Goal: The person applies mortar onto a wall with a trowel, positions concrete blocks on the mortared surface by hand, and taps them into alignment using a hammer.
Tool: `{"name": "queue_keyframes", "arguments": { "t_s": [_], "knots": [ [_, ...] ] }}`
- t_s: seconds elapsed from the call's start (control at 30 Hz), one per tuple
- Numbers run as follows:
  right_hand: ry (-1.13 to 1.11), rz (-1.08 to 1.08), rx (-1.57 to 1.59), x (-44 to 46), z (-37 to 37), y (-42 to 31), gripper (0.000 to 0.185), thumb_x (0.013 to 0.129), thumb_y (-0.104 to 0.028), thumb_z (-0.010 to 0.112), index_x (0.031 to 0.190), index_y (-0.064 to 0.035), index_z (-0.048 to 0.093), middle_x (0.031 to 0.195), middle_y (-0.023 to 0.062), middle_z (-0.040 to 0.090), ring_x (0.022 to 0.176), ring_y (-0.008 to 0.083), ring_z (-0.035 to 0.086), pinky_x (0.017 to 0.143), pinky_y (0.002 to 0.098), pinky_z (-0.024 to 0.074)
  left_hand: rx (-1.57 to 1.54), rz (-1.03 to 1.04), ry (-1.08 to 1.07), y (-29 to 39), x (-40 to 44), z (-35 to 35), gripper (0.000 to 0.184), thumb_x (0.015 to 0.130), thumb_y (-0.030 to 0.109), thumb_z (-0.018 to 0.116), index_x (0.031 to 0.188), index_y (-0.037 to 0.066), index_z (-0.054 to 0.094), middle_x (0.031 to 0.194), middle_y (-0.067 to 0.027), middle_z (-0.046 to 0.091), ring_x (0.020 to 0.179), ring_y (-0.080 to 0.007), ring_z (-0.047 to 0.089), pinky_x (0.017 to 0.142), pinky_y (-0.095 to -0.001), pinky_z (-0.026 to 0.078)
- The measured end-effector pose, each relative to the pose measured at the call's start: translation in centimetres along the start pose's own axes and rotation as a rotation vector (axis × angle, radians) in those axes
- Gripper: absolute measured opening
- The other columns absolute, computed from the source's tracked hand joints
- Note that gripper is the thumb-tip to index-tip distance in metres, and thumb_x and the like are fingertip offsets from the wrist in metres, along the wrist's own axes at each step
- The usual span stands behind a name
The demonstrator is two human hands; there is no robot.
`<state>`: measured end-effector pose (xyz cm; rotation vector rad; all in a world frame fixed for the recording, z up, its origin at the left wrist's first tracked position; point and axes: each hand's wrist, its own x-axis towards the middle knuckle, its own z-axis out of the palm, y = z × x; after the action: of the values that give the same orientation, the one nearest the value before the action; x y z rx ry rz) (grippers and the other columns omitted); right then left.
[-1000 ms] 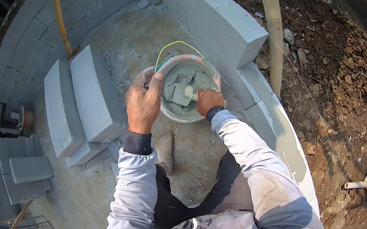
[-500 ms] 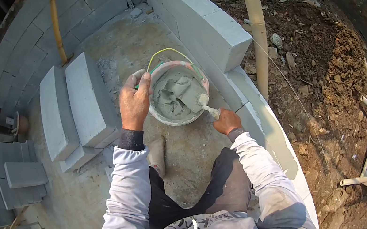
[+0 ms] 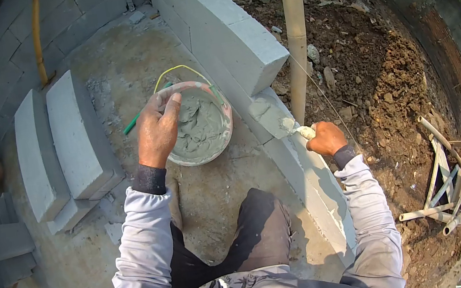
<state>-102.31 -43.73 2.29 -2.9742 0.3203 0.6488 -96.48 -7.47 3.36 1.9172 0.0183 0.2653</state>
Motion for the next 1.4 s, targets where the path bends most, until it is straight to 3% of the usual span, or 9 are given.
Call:
{"name": "queue_keyframes", "arguments": {
  "t_s": [0.17, 0.3, 0.43, 0.77, 0.97, 1.03, 1.13, 1.2, 1.4],
  "knots": [
    [-0.109, 0.057, -0.529, 6.7, -7.8, -3.5, 0.040, 0.071, -0.028, 0.064, 0.102, -0.0024, 0.069, 0.107, 0.0203, 0.066, 0.101, 0.0330, 0.065, 0.087, 0.0408, 0.0514, 0.007, 0.103, -0.012, -0.4, 0.5, 0.2, 0.030, 0.085, 0.026, 0.060, 0.097, 0.000, 0.068, 0.096, -0.0198, 0.067, 0.090, -0.0349, 0.064, 0.081, -0.0408, 0.047],
    [-0.164, 0.031, -0.715, 11.6, -12.7, -10.3, 0.039, 0.064, -0.017, 0.074, 0.101, -0.0058, 0.071, 0.103, 0.0154, 0.069, 0.098, 0.0294, 0.067, 0.085, 0.0391, 0.0520, -0.008, 0.063, 0.001, -0.8, 0.9, 0.7, 0.032, 0.085, 0.029, 0.060, 0.099, 0.001, 0.067, 0.095, -0.0198, 0.067, 0.091, -0.0361, 0.063, 0.079, -0.0430, 0.047],
    [-0.395, -0.015, -0.913, 13.2, -17.2, -15.1, 0.043, 0.064, -0.026, 0.082, 0.101, -0.0086, 0.073, 0.100, 0.0120, 0.071, 0.092, 0.0258, 0.067, 0.083, 0.0354, 0.0511, -0.002, -0.046, -0.064, 0.0, 1.1, -0.3, 0.036, 0.086, 0.032, 0.058, 0.101, -0.001, 0.065, 0.099, -0.0211, 0.066, 0.095, -0.0372, 0.062, 0.082, -0.0432, 0.047],
    [-0.384, -0.046, -0.971, 8.5, -25.3, -19.7, 0.028, 0.075, -0.020, 0.076, 0.093, 0.0016, 0.071, 0.085, 0.0152, 0.071, 0.075, 0.0214, 0.070, 0.067, 0.0342, 0.0551, 0.025, 0.013, -0.109, -0.3, 1.6, -0.1, 0.041, 0.086, 0.034, 0.058, 0.103, -0.003, 0.064, 0.101, -0.0224, 0.066, 0.096, -0.0381, 0.062, 0.082, -0.0435, 0.047],
    [0.009, 0.055, -0.490, 0.6, -24.8, -9.8, 0.022, 0.068, -0.016, 0.069, 0.075, 0.0047, 0.066, 0.067, 0.0180, 0.065, 0.064, 0.0301, 0.067, 0.059, 0.0422, 0.0521, 0.131, 0.131, -0.134, -0.8, 0.1, 2.7, 0.038, 0.085, 0.032, 0.060, 0.102, -0.002, 0.065, 0.096, -0.0236, 0.066, 0.092, -0.0392, 0.063, 0.080, -0.0445, 0.048],
    [0.316, -0.124, -0.394, -1.3, -18.8, -3.6, 0.029, 0.070, -0.022, 0.068, 0.084, 0.0034, 0.064, 0.075, 0.0199, 0.065, 0.074, 0.0350, 0.066, 0.068, 0.0454, 0.0505, 0.138, 0.126, -0.166, -0.5, -0.3, 3.2, 0.037, 0.085, 0.031, 0.060, 0.101, -0.002, 0.065, 0.095, -0.0241, 0.066, 0.092, -0.0393, 0.063, 0.080, -0.0445, 0.048],
    [0.274, -0.089, 0.294, -3.2, -4.3, 1.0, 0.040, 0.075, -0.032, 0.066, 0.097, 0.0010, 0.062, 0.085, 0.0209, 0.067, 0.078, 0.0345, 0.066, 0.071, 0.0424, 0.0506, 0.149, 0.142, -0.205, 0.3, -0.8, 3.5, 0.037, 0.085, 0.030, 0.060, 0.101, -0.003, 0.066, 0.095, -0.0248, 0.066, 0.091, -0.0397, 0.063, 0.080, -0.0438, 0.048],
    [0.147, 0.048, 1.102, -3.3, 7.0, -0.9, 0.033, 0.076, -0.024, 0.068, 0.095, 0.0019, 0.062, 0.075, 0.0105, 0.063, 0.060, 0.0173, 0.062, 0.053, 0.0332, 0.0495, 0.180, 0.147, -0.222, 0.5, -1.0, 4.0, 0.038, 0.085, 0.030, 0.061, 0.102, -0.004, 0.065, 0.096, -0.0253, 0.066, 0.090, -0.0399, 0.063, 0.080, -0.0439, 0.048],
    [0.269, 0.320, 1.910, 2.5, 17.4, -12.6, 0.032, 0.080, -0.024, 0.068, 0.098, 0.0009, 0.058, 0.066, 0.0067, 0.057, 0.049, 0.0165, 0.056, 0.044, 0.0305, 0.0480, 0.250, 0.141, -0.297, 1.0, -2.6, 5.5, 0.042, 0.089, 0.030, 0.060, 0.109, -0.007, 0.063, 0.091, -0.0231, 0.067, 0.079, -0.0278, 0.067, 0.070, -0.0353, 0.051]
  ]
}}
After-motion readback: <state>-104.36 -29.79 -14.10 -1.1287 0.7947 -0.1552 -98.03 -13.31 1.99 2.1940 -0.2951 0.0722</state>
